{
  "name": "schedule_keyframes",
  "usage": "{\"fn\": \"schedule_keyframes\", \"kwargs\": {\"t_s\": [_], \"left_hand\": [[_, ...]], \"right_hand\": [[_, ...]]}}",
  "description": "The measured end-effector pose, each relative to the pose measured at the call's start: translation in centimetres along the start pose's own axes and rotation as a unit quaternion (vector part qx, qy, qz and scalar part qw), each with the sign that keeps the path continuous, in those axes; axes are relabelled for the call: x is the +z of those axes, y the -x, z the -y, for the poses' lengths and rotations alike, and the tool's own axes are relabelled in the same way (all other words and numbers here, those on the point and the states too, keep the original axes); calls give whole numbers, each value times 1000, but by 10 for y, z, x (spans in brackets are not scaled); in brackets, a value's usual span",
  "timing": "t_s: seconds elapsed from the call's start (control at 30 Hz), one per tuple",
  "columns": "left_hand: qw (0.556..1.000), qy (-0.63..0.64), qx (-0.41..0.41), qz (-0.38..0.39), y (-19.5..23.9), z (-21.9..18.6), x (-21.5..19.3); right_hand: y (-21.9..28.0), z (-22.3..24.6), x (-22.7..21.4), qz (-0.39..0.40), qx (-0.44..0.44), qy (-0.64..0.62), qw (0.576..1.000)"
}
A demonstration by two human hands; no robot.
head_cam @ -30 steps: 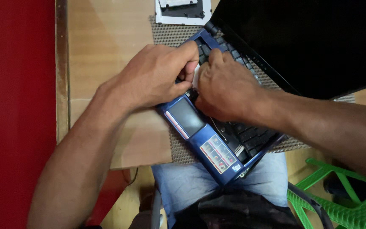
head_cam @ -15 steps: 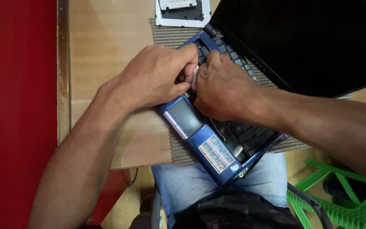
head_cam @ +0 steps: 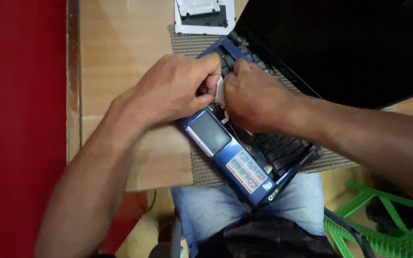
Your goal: The person uses a screwdriver to remove screws from the laptop's hinge area, then lifts and detaches the keyboard and its surrounding frame. They place the removed parts on the table and continue to work on the exposed internal components.
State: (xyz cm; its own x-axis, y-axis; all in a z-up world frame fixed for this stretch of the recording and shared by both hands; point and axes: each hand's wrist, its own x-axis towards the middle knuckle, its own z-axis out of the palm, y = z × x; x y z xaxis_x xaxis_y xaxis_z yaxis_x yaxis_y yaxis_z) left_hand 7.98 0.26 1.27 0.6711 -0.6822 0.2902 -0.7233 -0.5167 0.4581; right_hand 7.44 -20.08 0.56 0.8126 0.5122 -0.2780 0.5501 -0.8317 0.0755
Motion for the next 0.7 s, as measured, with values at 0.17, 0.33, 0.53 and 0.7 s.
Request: {"fn": "schedule_keyframes", "kwargs": {"t_s": [0.17,0.33,0.53,0.7], "left_hand": [[999,6,-41,33,-1,-7,-8],[997,18,-50,51,-2,-8,-10],[998,2,8,61,-1,-14,-9],[985,-88,-76,125,-5,-45,6]], "right_hand": [[7,-9,-64,153,20,-115,981],[35,-33,-64,98,52,-224,968],[68,-43,-25,-153,-187,-194,951],[81,-48,-7,-269,-227,-167,921]]}}
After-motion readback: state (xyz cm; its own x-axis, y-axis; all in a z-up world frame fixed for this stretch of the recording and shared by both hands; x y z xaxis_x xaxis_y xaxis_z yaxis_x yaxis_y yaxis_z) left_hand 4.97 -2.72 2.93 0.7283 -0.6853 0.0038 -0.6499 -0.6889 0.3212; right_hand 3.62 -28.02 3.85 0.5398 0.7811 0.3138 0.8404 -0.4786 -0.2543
